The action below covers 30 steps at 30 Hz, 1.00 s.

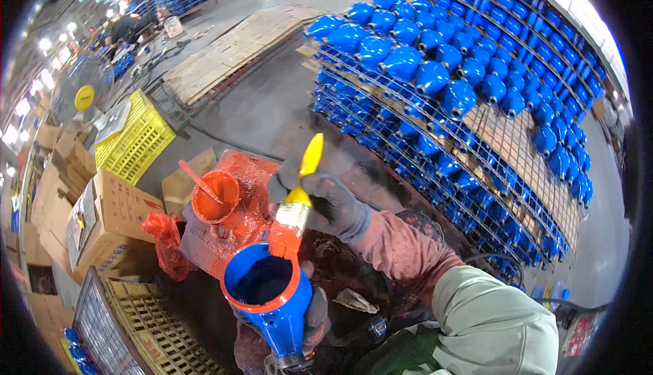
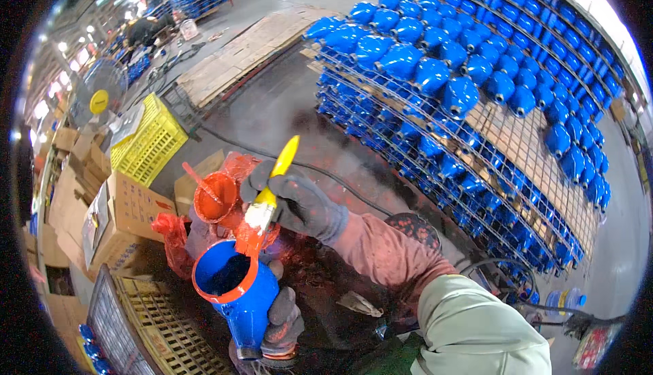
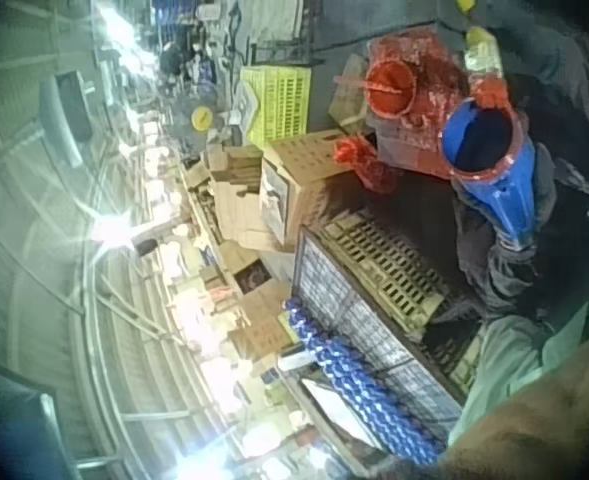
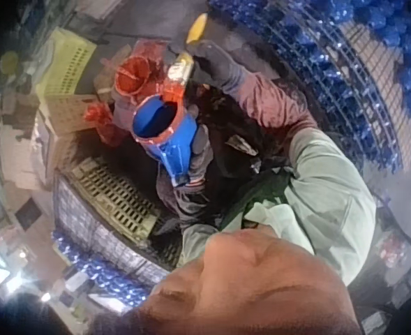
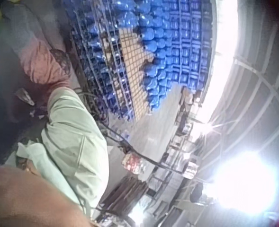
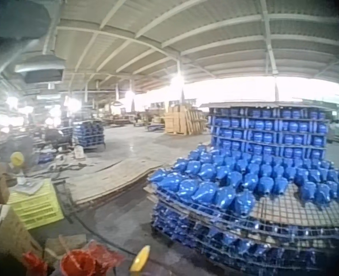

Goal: The person paints meter casings by picking them from a container, applying paint to their rims and openings with a paintbrush, and placing the painted casings into a crate.

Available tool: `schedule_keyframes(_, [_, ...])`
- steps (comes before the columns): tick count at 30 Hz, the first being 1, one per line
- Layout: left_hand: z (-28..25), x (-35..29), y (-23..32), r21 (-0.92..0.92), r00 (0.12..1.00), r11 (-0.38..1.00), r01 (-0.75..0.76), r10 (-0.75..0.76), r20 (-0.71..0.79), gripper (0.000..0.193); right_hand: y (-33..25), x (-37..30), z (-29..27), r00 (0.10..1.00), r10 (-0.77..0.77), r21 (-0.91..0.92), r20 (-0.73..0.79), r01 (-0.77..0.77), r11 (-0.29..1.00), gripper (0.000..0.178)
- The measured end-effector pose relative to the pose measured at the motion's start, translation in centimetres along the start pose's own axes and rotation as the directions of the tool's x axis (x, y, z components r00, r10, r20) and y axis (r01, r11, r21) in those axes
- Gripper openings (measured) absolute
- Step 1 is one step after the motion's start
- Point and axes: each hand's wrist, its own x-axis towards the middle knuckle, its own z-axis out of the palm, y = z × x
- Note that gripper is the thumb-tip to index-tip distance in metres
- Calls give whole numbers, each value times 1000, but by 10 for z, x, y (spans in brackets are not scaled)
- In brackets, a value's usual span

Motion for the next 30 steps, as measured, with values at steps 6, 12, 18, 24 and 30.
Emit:
schedule_keyframes(6, [7, 21, -13, 89, 996, 996, 30, -22, -90, 72, 6, 8, -6, 986, 104, 302, 129, -139, 943, 27])
schedule_keyframes(12, [13, 30, -20, 204, 984, 978, -30, 65, -165, 78, 11, 5, 6, 983, 124, 459, 135, -173, 871, 26])
schedule_keyframes(18, [16, 32, -22, 318, 954, 936, -151, 222, -201, 85, 10, 0, -15, 999, 44, 339, 14, -47, 940, 26])
schedule_keyframes(24, [-3, 15, -3, 815, 606, 486, -315, 764, -221, 79, -7, -8, 15, 922, -135, -152, -362, 84, 985, 25])
schedule_keyframes(30, [-8, 21, 10, 700, 467, -521, 488, 834, 294, 92, 2, -10, 24, 894, -390, -815, -220, 52, 577, 18])
